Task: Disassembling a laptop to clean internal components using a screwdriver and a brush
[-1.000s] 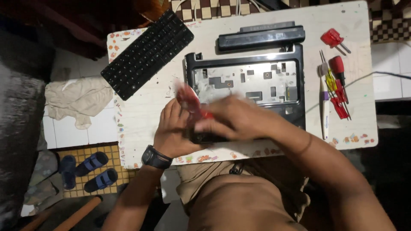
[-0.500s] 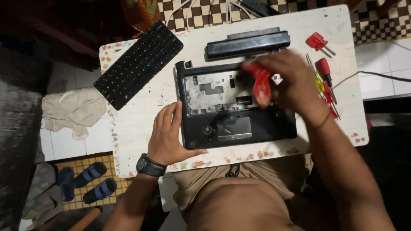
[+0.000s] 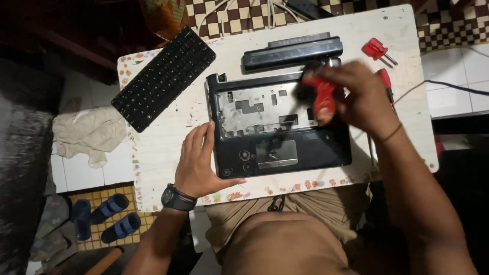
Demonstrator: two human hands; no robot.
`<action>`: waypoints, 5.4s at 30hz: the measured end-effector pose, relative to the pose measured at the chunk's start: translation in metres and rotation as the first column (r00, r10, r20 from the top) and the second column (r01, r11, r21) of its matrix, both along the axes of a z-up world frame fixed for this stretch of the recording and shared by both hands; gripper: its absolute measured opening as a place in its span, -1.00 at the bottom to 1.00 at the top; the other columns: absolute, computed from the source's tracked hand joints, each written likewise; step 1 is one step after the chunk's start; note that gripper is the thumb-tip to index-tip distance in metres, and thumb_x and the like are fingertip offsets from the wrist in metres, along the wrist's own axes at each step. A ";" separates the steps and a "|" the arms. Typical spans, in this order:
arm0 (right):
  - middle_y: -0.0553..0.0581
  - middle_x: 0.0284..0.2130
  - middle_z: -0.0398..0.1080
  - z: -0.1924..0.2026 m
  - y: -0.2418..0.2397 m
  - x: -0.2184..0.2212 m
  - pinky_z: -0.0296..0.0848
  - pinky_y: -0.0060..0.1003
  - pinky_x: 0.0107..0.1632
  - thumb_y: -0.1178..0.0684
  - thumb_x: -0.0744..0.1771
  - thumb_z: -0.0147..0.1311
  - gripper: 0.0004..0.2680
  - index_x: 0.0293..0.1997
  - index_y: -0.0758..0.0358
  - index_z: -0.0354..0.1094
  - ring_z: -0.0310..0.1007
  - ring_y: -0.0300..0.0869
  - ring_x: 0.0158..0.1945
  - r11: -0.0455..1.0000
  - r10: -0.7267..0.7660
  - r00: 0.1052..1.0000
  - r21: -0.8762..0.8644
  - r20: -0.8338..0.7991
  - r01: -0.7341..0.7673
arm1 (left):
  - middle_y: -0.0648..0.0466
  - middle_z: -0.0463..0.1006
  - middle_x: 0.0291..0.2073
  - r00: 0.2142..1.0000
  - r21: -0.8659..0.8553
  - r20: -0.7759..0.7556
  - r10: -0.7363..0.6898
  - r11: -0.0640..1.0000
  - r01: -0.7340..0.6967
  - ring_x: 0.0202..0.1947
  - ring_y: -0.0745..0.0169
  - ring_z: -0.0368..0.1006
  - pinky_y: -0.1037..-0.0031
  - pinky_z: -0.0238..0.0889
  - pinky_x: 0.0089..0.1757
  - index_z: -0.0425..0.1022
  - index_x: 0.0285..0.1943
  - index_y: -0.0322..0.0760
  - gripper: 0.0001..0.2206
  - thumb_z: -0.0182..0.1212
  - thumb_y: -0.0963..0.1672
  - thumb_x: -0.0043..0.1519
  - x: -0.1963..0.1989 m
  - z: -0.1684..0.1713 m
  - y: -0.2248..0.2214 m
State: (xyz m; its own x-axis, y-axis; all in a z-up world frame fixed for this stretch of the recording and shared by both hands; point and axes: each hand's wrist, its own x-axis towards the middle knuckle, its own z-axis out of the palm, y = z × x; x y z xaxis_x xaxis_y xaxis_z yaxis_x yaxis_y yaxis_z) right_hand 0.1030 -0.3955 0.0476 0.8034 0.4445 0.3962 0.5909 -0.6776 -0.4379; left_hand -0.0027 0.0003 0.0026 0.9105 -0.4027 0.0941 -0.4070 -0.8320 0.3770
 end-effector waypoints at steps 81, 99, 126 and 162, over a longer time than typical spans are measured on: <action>0.30 -0.12 0.47 -0.032 0.181 0.038 0.44 -0.03 0.02 -0.33 0.34 0.14 -0.57 0.09 0.27 0.45 0.44 0.17 -0.07 0.902 0.267 0.955 0.315 0.128 -0.295 | -0.32 0.25 0.31 0.994 -0.112 -0.105 0.031 0.993 -0.042 0.42 -0.38 0.01 -0.08 -0.10 0.31 -0.07 0.60 -0.41 0.31 0.47 0.34 -0.22 0.000 0.014 -0.001; 0.07 -0.63 0.32 0.021 0.192 0.017 0.41 -0.14 -0.29 -0.09 0.38 0.13 -0.80 -0.40 0.13 0.40 0.37 0.01 -0.48 0.906 0.422 0.830 0.156 -0.364 -0.392 | -0.36 0.26 0.29 1.000 -0.100 -0.015 0.023 0.995 -0.025 0.35 -0.46 0.10 -0.06 -0.04 0.30 0.19 0.48 -0.42 0.22 0.40 0.38 -0.25 -0.005 -0.012 0.007; 0.16 -0.66 0.38 -0.005 0.183 -0.003 0.33 -0.30 -0.46 0.05 0.36 0.20 -0.81 -0.46 0.21 0.36 0.46 -0.03 -0.56 0.882 0.019 0.968 0.460 -0.250 0.101 | -0.30 0.19 0.34 0.999 -0.158 -0.042 0.003 0.987 -0.010 0.37 -0.36 0.05 -0.07 -0.07 0.29 -0.03 0.58 -0.47 0.31 0.49 0.34 -0.23 0.000 0.012 -0.001; 0.12 -0.15 0.39 0.051 0.000 -0.026 0.60 -0.27 -0.21 0.03 0.44 -0.11 -0.89 -0.02 -0.02 0.37 0.47 -0.10 -0.23 0.836 -0.368 0.760 -0.549 -0.536 0.016 | -0.20 0.11 0.48 1.000 -0.019 0.005 0.007 1.000 -0.006 0.45 -0.25 0.04 -0.07 0.03 0.35 -0.20 0.63 -0.30 0.33 0.32 0.42 -0.18 -0.001 0.001 0.001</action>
State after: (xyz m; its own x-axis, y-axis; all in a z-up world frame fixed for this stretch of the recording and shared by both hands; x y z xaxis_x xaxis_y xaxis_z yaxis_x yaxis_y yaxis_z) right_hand 0.0765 -0.3954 0.0988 0.8752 0.2378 -0.4212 0.1530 -0.9622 -0.2254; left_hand -0.0037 0.0018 0.0036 0.9126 -0.3949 0.1063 -0.4035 -0.8274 0.3907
